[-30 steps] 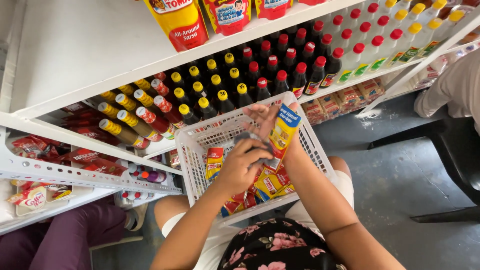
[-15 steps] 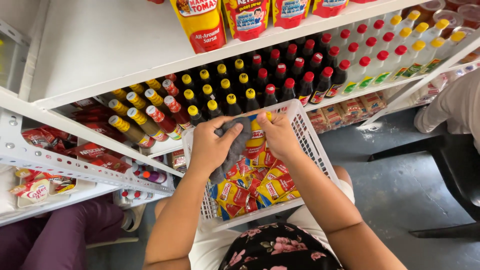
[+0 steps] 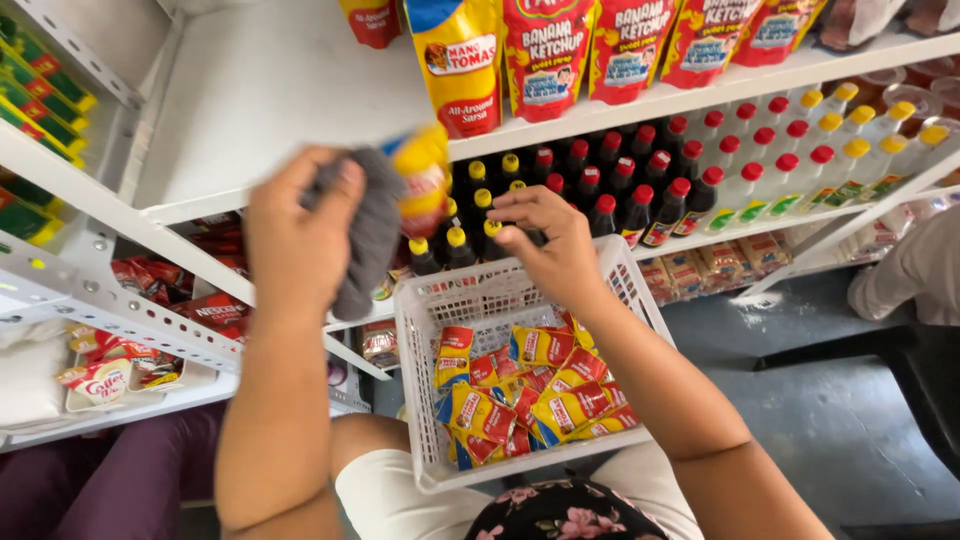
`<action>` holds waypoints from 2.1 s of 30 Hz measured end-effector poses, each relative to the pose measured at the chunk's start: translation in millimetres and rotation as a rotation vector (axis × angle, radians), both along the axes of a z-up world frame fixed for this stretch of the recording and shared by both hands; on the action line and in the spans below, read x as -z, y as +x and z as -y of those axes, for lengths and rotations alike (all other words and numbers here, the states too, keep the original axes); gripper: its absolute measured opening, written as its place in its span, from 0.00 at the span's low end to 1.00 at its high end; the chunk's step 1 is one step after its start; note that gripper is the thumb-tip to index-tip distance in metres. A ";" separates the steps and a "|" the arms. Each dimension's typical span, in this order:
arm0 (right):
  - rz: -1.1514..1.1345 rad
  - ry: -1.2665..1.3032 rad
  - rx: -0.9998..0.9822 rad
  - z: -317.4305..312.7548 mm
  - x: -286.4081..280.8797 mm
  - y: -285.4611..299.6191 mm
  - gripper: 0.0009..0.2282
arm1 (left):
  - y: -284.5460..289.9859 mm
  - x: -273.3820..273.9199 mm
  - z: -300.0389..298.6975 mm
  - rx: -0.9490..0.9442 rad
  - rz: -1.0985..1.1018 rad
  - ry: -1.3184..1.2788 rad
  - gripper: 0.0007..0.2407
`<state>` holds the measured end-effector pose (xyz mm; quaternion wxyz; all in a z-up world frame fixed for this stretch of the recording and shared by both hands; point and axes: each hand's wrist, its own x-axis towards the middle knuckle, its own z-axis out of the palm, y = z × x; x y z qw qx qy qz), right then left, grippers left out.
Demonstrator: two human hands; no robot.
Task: Wiping sauce packets with a cloth and arranging them neatly on a grocery store shelf.
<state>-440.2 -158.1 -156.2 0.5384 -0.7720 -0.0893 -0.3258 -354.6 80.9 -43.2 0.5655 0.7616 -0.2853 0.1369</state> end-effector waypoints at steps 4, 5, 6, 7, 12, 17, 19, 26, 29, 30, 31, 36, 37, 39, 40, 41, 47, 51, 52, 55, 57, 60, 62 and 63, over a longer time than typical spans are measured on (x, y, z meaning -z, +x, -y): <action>0.135 -0.316 0.102 -24.4 -28.4 27.0 0.15 | 79.4 -34.3 -16.8 0.037 0.247 -0.186 0.05; 0.141 -0.318 0.099 -28.1 -32.2 34.4 0.15 | 98.6 -39.2 -14.1 0.034 0.253 -0.188 0.05; 0.214 -0.525 0.129 -30.8 -37.0 43.3 0.19 | 118.8 -45.2 -10.8 0.129 0.215 -0.256 0.04; 0.287 -0.732 0.159 -33.6 -42.0 52.4 0.23 | 139.3 -51.7 -7.7 0.226 0.176 -0.323 0.04; 0.218 -0.888 0.178 -40.3 -33.9 86.7 0.34 | 219.3 -50.3 25.2 0.194 0.088 -0.298 0.05; 0.139 -1.009 0.236 -44.8 -25.7 92.1 0.42 | 272.7 -33.2 56.8 0.180 -0.019 -0.243 0.06; 0.124 -1.001 0.240 -44.2 -22.7 92.4 0.43 | 268.8 -36.8 69.0 0.204 -0.242 -0.257 0.06; 0.132 -0.978 0.250 -43.6 -16.6 96.8 0.44 | 300.7 -20.1 90.5 0.150 -0.268 -0.188 0.08; 0.133 -0.979 0.254 -42.7 -15.8 98.2 0.44 | 305.5 -19.4 94.6 0.196 -0.222 -0.220 0.08; 0.130 -0.970 0.248 -42.9 -15.3 98.1 0.44 | 300.6 -22.6 95.1 0.170 -0.245 -0.210 0.08; 0.128 -0.960 0.243 -43.2 -14.8 97.9 0.44 | 295.5 -25.8 95.5 0.144 -0.268 -0.201 0.08; 0.130 -0.963 0.245 -43.0 -15.3 97.8 0.44 | 296.4 -23.5 95.6 0.141 -0.251 -0.164 0.09; 0.126 -0.960 0.243 -43.1 -15.2 97.1 0.44 | 296.4 -22.3 95.3 0.141 -0.238 -0.150 0.09; 0.130 -0.956 0.246 -43.4 -14.7 97.3 0.44 | 291.0 -23.2 92.5 0.156 -0.236 -0.144 0.09; 0.137 -0.954 0.249 -42.8 -15.5 97.7 0.45 | 288.3 -25.2 91.6 0.170 -0.231 -0.141 0.09; 0.138 -0.953 0.252 -42.5 -16.5 98.0 0.45 | 293.1 -22.7 91.1 0.172 -0.229 -0.140 0.09; 0.076 -0.975 0.205 -41.6 -25.3 93.0 0.45 | 315.9 -10.7 74.7 0.092 -0.104 -0.299 0.10; 0.101 -0.937 0.123 -31.4 -29.8 87.8 0.44 | 262.6 -27.5 50.7 0.267 -0.047 -0.444 0.08; 0.148 -0.903 0.073 -25.4 -29.3 84.6 0.42 | 241.5 -30.0 46.6 0.354 -0.074 -0.501 0.08; 0.213 -0.751 -0.249 6.5 -0.6 65.2 0.29 | 156.1 -17.4 42.2 0.532 -0.051 -0.464 0.06; 0.065 -0.654 -0.278 20.2 21.4 48.5 0.24 | 116.3 21.1 42.1 0.485 -0.023 -0.307 0.06; -0.222 -0.444 -0.293 42.1 62.7 21.2 0.20 | 44.3 60.2 52.9 0.517 0.045 0.010 0.06; -0.363 -0.328 -0.271 60.1 101.6 7.7 0.20 | 11.8 87.6 68.5 0.602 0.084 0.169 0.05; -0.446 -0.366 -0.216 69.5 126.5 1.8 0.20 | 3.7 107.1 78.1 0.627 0.014 0.228 0.06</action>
